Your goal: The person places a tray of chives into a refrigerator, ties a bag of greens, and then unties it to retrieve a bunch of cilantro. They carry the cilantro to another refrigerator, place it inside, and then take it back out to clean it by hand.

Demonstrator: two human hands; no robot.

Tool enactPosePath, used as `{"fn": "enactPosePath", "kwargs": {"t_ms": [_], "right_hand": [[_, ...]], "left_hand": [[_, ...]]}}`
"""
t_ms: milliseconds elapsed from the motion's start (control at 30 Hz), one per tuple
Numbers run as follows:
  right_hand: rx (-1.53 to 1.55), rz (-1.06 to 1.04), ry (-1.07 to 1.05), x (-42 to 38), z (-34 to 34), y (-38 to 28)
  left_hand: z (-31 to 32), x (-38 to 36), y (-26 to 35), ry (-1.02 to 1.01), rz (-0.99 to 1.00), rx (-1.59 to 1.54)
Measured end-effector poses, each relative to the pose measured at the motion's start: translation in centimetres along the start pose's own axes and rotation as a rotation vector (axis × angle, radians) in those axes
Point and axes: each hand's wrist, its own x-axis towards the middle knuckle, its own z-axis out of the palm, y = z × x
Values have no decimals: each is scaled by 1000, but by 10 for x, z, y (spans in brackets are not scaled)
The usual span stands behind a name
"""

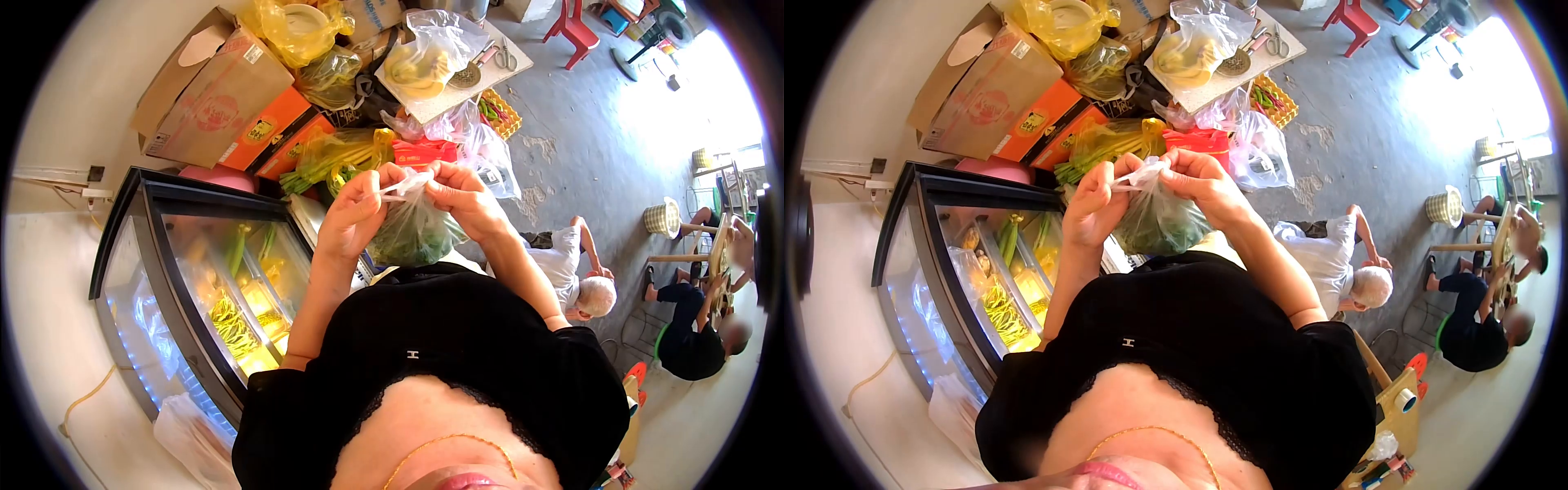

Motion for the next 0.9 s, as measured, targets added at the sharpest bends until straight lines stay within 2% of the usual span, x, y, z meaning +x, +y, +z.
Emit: {"fn": "enactPosePath", "kwargs": {"t_ms": [67, 133, 200, 267, 333, 433, 533, 567, 600, 667, 700, 733, 800, 900], "right_hand": [[5, 41, -32, 1, -5, 1], [203, 42, -118, 4, -16, 4], [214, 28, -136, 5, -17, -2], [-135, -8, -3, 3, -8, -2], [-258, -82, 1, 8, -4, 5], [-714, -105, -57, 8, 9, -9], [-864, -105, 14, 11, 10, -9], [-635, -185, 110, 16, 4, 5], [-638, -184, 103, 18, 4, 7], [-523, -288, 247, 23, 5, 9], [-540, -299, 263, 22, 6, 9], [-541, -299, 260, 22, 7, 7], [-133, -100, 180, 21, 4, 4], [-12, -58, 88, 21, -1, 0]], "left_hand": [[-6, -1, 0, -5, -10, -43], [-17, -3, 0, -7, -18, -89], [-26, -3, 3, 70, 34, 8], [-21, -1, 3, 82, 10, 35], [-21, 3, 2, 102, 3, 63], [-24, 7, 1, 152, 21, 123], [-24, 8, 1, 149, 41, 154], [-20, 8, 3, 153, 39, 241], [-16, 8, 5, 158, 38, 327], [-14, 9, 8, 149, 67, 451], [-13, 9, 9, 134, 87, 576], [-15, 9, 9, 136, 90, 575], [-20, 6, 7, 184, 157, 1028], [-28, 1, -7, 320, 132, 1000]]}}
